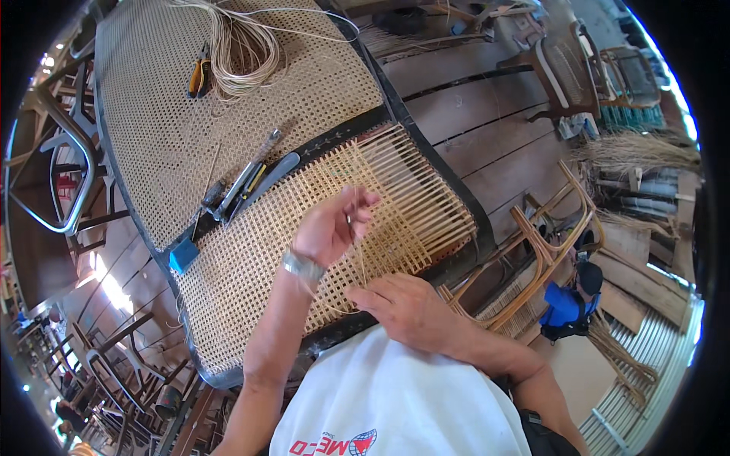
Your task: Preparing and weaving rattan strips into a furniture frame using hand tools.
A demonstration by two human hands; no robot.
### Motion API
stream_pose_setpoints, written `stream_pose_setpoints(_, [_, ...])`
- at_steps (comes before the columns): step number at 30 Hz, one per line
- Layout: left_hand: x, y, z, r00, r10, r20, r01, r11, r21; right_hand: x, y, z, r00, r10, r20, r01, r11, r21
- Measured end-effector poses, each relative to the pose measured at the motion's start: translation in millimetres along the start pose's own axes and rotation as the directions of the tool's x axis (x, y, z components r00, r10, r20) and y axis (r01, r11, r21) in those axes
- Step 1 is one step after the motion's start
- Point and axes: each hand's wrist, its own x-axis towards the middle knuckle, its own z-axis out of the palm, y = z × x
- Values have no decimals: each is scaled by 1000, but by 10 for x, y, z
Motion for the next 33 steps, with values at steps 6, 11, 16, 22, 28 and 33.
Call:
stream_pose_setpoints(6, [-829, 751, 462, 924, 382, 32, -371, 869, 327, -1247, 508, -368, 945, 306, 115, -310, 951, 20])
stream_pose_setpoints(11, [-2208, 1324, 155, 743, 669, 6, -331, 359, 873, -2972, 1166, -354, 651, 757, 57, -692, 623, -364])
stream_pose_setpoints(16, [-3010, 1689, -807, 730, 678, -90, 497, -435, 751, -3697, 1583, -51, 669, 741, -54, -739, 657, -149])
stream_pose_setpoints(22, [-3929, 984, -2155, 265, 942, -207, 813, -103, 574, -3828, 1337, 29, 721, 688, -83, -681, 726, 98])
stream_pose_setpoints(28, [-4402, 116, -2378, -41, 994, -98, 803, 91, 588, -4325, 1500, -247, 630, 761, -155, -760, 645, 82])
stream_pose_setpoints(33, [-3710, -11, -1614, 67, 997, -48, 317, 24, 948, -3717, 1560, -705, 670, 706, -230, -717, 696, 49])
